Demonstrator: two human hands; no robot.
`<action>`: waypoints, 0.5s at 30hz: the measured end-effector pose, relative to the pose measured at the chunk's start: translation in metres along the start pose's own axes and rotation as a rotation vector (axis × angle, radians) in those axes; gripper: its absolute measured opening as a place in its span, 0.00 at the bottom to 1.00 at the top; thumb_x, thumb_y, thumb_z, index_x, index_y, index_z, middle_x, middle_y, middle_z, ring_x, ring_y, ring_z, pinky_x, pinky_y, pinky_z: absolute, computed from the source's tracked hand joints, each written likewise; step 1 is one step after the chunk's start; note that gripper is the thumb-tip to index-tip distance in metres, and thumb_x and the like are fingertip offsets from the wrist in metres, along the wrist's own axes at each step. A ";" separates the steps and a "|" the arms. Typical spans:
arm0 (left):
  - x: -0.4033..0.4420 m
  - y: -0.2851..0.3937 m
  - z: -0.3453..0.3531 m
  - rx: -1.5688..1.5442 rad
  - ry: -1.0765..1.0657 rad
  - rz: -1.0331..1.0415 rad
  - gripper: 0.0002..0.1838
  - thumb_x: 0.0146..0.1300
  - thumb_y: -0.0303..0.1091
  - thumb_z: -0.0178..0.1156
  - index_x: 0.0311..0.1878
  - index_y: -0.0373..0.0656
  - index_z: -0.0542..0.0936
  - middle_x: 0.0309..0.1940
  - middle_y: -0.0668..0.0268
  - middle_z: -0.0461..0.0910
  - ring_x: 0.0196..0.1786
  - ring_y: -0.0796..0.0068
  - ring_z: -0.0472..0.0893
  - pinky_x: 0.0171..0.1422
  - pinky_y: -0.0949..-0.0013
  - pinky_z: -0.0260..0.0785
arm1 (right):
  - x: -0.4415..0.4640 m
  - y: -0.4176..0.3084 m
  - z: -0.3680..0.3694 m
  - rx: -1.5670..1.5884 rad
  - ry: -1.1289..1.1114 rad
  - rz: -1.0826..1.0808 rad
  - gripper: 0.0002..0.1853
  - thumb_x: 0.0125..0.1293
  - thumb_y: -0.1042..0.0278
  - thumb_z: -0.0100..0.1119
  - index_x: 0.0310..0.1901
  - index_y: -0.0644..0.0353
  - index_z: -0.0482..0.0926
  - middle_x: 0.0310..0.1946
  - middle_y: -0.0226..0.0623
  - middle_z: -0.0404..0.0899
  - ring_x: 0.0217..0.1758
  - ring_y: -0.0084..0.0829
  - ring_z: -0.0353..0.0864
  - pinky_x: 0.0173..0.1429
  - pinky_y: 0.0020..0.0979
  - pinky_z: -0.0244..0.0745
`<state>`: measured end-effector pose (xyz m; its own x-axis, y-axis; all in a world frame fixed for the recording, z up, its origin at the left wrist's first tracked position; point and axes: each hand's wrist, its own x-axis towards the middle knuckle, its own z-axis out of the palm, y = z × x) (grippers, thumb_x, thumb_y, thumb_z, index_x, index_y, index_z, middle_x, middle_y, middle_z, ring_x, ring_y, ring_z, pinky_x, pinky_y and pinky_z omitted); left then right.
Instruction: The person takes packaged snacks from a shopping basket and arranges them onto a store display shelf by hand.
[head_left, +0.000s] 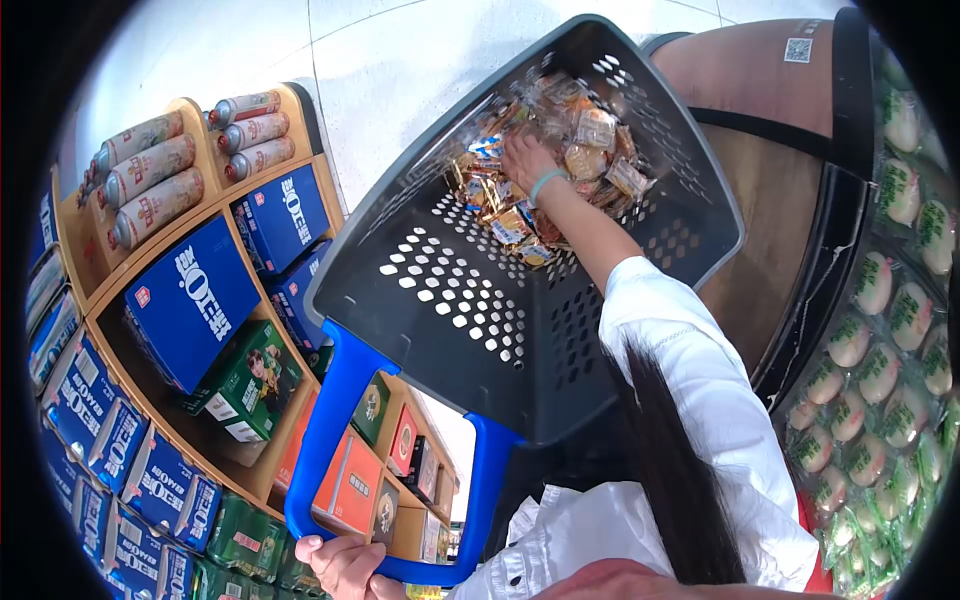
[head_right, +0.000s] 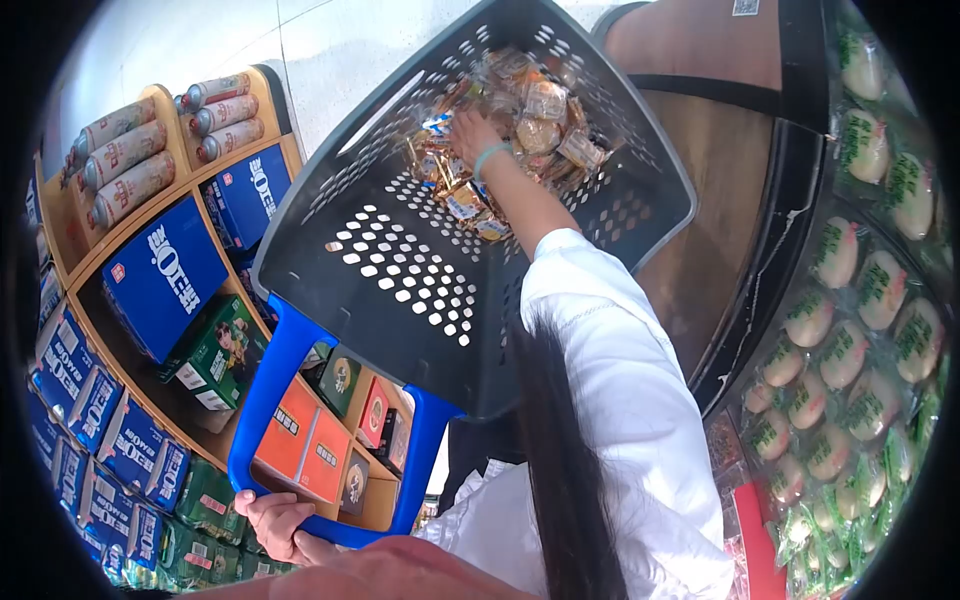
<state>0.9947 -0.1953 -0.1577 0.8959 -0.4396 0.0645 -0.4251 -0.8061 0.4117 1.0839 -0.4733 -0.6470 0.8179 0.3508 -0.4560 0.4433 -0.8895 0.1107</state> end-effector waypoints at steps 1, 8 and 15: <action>-0.002 0.000 -0.001 -0.018 0.005 -0.010 0.08 0.43 0.32 0.46 0.25 0.45 0.75 0.19 0.70 0.72 0.28 0.73 0.72 0.64 0.56 0.55 | -0.004 0.001 0.005 0.067 0.031 0.000 0.17 0.66 0.64 0.47 0.55 0.52 0.76 0.59 0.36 0.73 0.61 0.33 0.68 0.59 0.36 0.60; -0.004 0.002 -0.007 -0.013 -0.053 -0.054 0.08 0.47 0.31 0.47 0.28 0.46 0.75 0.22 0.69 0.74 0.30 0.72 0.74 0.64 0.54 0.56 | -0.075 0.013 0.028 0.624 0.153 0.134 0.17 0.52 0.65 0.61 0.45 0.55 0.79 0.49 0.44 0.78 0.52 0.43 0.75 0.57 0.41 0.69; -0.003 -0.003 -0.011 -0.020 -0.084 -0.015 0.08 0.49 0.32 0.48 0.29 0.45 0.76 0.23 0.69 0.75 0.30 0.72 0.74 0.64 0.54 0.55 | -0.094 0.043 0.068 1.135 0.205 0.770 0.23 0.49 0.59 0.67 0.46 0.60 0.76 0.45 0.50 0.80 0.49 0.52 0.78 0.54 0.44 0.73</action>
<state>0.9942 -0.1875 -0.1495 0.8878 -0.4600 -0.0176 -0.4086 -0.8050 0.4302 1.0018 -0.5645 -0.6592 0.8000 -0.3834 -0.4615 -0.5966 -0.5907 -0.5434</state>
